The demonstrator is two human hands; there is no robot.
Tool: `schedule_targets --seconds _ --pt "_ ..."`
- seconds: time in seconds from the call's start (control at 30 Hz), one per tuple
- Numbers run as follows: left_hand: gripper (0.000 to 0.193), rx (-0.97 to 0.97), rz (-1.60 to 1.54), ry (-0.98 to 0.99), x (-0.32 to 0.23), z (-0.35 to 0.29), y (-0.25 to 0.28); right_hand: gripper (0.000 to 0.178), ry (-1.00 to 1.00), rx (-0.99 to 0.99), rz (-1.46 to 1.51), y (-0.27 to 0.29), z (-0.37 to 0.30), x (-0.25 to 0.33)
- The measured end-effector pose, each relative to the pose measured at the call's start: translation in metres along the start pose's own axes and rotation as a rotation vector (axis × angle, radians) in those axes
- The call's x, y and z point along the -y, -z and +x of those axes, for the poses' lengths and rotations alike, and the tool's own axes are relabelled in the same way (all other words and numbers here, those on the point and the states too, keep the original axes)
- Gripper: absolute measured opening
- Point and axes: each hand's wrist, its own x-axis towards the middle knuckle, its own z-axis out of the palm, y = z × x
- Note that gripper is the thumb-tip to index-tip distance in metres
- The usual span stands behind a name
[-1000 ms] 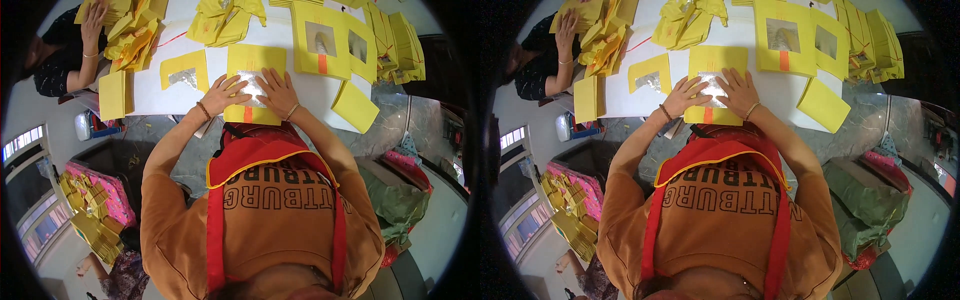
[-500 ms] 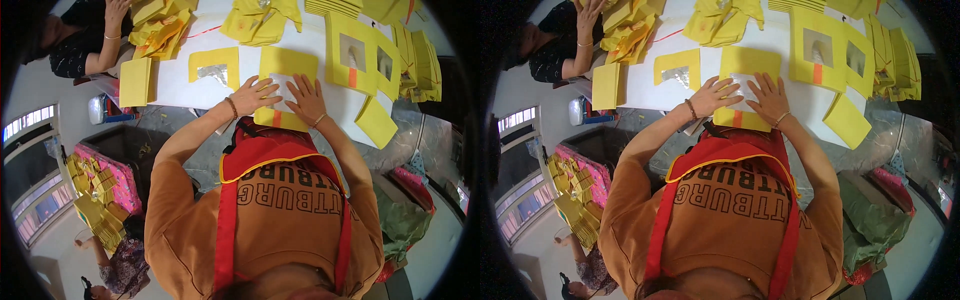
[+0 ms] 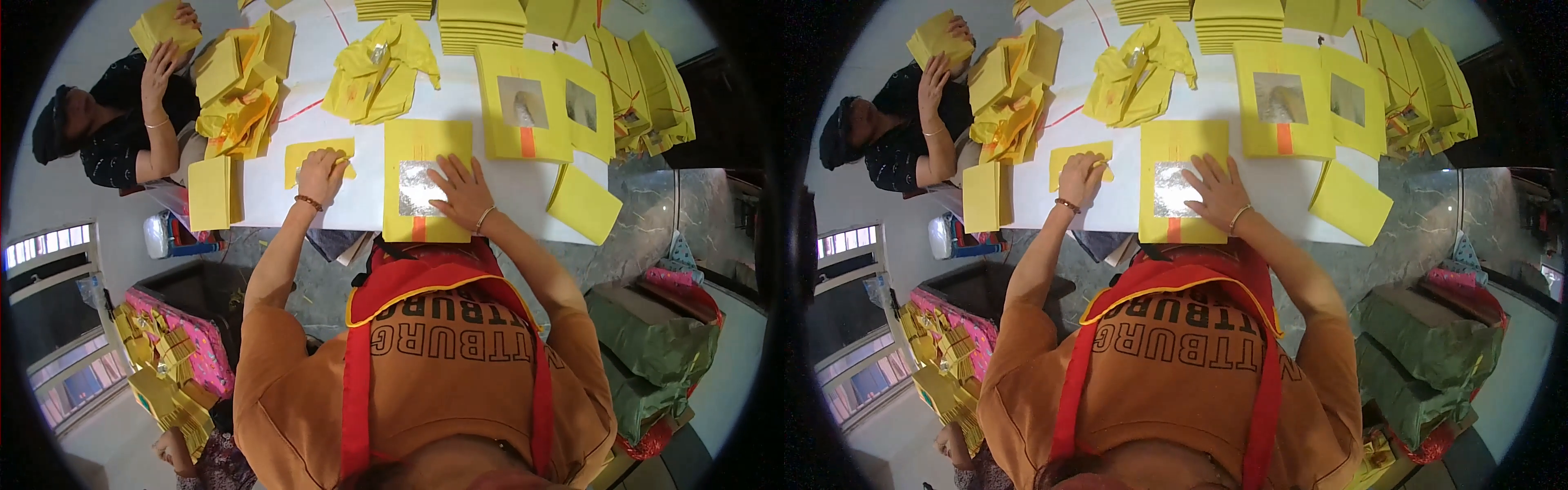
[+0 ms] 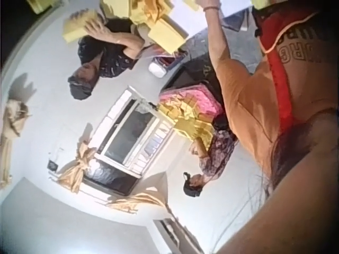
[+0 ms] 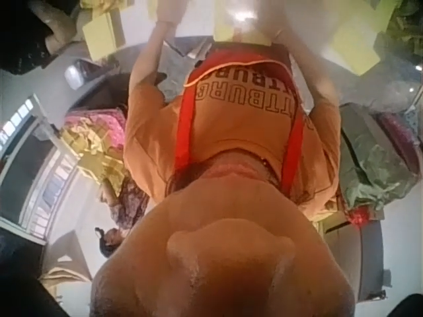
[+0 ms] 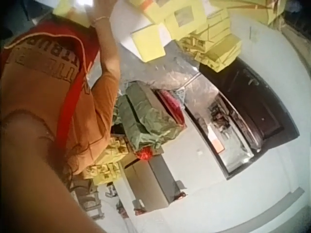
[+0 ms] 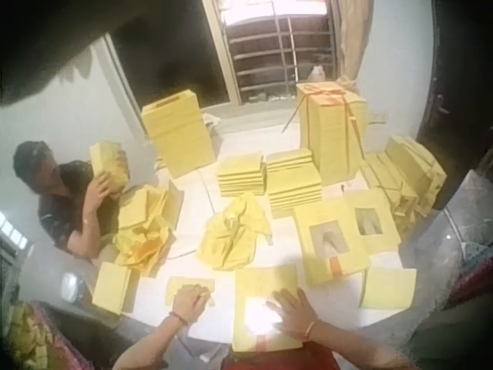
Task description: Folding and stacking sheets of joss paper at a workbench.
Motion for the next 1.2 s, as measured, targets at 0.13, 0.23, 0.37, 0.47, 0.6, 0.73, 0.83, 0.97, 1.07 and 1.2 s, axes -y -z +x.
schedule_targets --seconds 0.13,0.23,0.37,0.47,0.6,0.73,0.83,0.97,1.07,1.2 --pt "0.005 -0.398 -0.149 0.066 -0.031 0.043 0.023 0.052 -0.021 -0.045 0.054 0.002 -0.002 -0.003" --pt "0.016 -0.688 0.074 -0.194 -0.080 0.091 0.057 0.053 -0.025 -0.057 0.115 0.004 -0.002 -0.004" --pt "0.025 -0.510 0.021 -0.331 -0.102 0.148 0.011 0.053 -0.017 -0.090 0.139 0.002 0.001 -0.004" --pt "0.032 -0.249 0.164 -0.255 -0.092 0.153 -0.046 0.052 -0.016 -0.090 0.153 0.001 0.001 -0.003" --pt "0.057 -0.245 0.149 -0.071 -0.079 0.142 -0.057 0.052 -0.064 -0.087 0.217 0.001 0.001 -0.007" --pt "0.086 -0.350 -0.121 0.663 -0.049 0.131 -0.076 0.053 -0.094 -0.077 0.216 0.004 -0.004 -0.009" --pt "0.093 -0.276 -0.252 0.622 -0.030 0.137 -0.102 0.053 -0.064 -0.100 0.252 -0.002 -0.003 -0.009" --pt "0.093 -0.355 -0.593 0.380 -0.047 0.175 -0.116 0.053 -0.058 -0.195 0.277 -0.009 0.000 -0.005" --pt "0.090 -0.196 -0.508 0.330 -0.074 0.192 -0.100 0.053 -0.023 -0.214 0.248 -0.011 -0.003 -0.006" --pt "0.073 -0.453 -0.034 0.339 -0.105 0.171 -0.070 0.054 -0.053 -0.167 0.229 -0.014 -0.006 -0.010"
